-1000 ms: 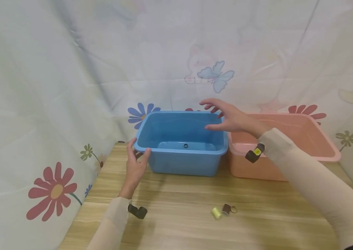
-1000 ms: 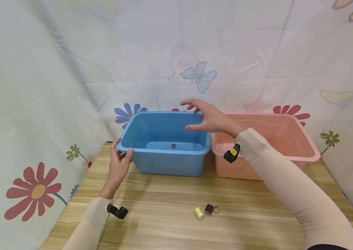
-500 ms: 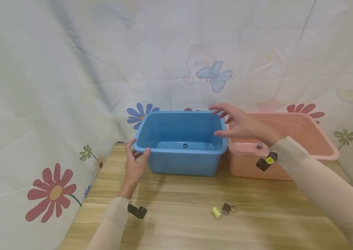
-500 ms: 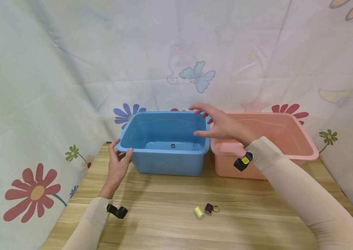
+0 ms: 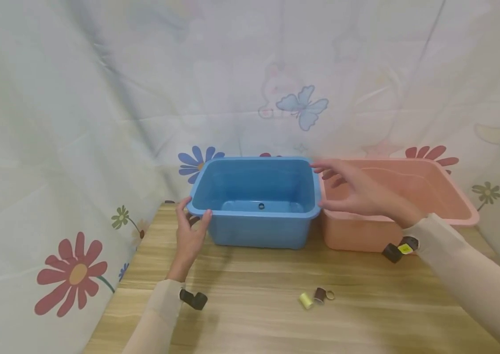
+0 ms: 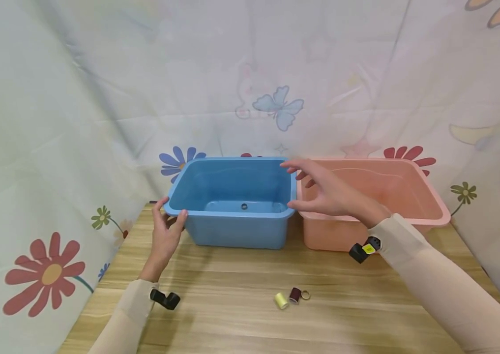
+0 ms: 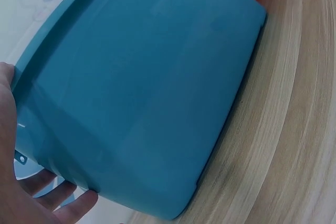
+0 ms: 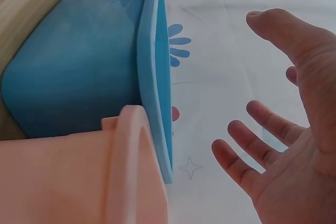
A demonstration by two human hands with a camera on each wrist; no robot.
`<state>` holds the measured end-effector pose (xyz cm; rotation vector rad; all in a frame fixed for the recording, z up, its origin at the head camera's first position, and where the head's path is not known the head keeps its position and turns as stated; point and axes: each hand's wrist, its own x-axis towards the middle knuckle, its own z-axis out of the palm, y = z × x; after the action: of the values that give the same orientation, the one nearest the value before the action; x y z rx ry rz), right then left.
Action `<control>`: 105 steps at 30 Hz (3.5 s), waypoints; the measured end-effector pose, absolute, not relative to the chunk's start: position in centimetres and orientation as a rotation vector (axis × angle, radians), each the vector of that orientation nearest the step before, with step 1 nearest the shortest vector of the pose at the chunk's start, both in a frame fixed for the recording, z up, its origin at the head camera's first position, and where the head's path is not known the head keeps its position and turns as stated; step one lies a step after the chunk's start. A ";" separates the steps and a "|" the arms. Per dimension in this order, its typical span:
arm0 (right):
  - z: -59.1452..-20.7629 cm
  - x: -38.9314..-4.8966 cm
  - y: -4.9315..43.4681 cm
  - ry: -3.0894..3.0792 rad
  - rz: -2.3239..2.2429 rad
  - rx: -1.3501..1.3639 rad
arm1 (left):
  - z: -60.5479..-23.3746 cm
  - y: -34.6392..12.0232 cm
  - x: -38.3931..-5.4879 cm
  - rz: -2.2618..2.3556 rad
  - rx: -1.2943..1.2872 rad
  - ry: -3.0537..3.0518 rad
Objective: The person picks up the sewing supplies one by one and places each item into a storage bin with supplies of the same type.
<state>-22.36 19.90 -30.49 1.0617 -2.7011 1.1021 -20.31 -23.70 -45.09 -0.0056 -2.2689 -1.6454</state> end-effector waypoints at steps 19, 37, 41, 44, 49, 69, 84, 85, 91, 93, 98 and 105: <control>-33.3 -17.8 22.6 -2.660 1.039 0.958 | -42.6 -22.9 -19.0 -1.714 0.017 -2.296; -38.1 -14.7 23.6 -2.548 1.187 1.127 | -41.7 -22.5 -18.5 -1.719 0.023 -2.291; -39.2 -14.2 23.5 -2.550 1.215 1.107 | -41.8 -22.5 -18.6 -1.711 0.015 -2.297; -40.0 -13.9 23.5 -2.548 1.230 1.110 | -41.8 -22.5 -18.6 -1.708 0.010 -2.299; -41.4 -13.7 23.3 -2.566 1.255 1.117 | -41.6 -22.4 -18.5 -1.712 0.017 -2.301; -47.0 -13.5 24.0 -2.659 1.234 1.111 | -41.0 -22.3 -18.1 -1.699 0.018 -2.313; -50.2 -12.8 23.5 -2.873 1.105 1.004 | -42.4 -22.8 -19.1 -1.695 0.015 -2.305; -50.4 -12.8 23.4 -2.869 1.091 1.008 | -42.9 -23.0 -19.4 -1.696 0.014 -2.299; -51.0 -13.0 22.8 -2.821 1.031 1.043 | -41.8 -22.6 -18.9 -1.707 0.002 -2.293; -51.0 -13.0 22.6 -2.811 1.019 1.046 | -41.4 -22.5 -18.8 -1.708 0.000 -2.289; -51.4 -13.0 22.3 -2.826 0.999 1.019 | -41.4 -22.5 -18.8 -1.703 -0.009 -2.291; -51.8 -12.9 22.1 -2.859 1.016 0.974 | -41.6 -22.4 -18.8 -1.702 -0.012 -2.296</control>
<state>-12.86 22.11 -51.76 0.9738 -2.8592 1.0161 -18.80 -22.41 -41.58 -0.0120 -2.2960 -1.7023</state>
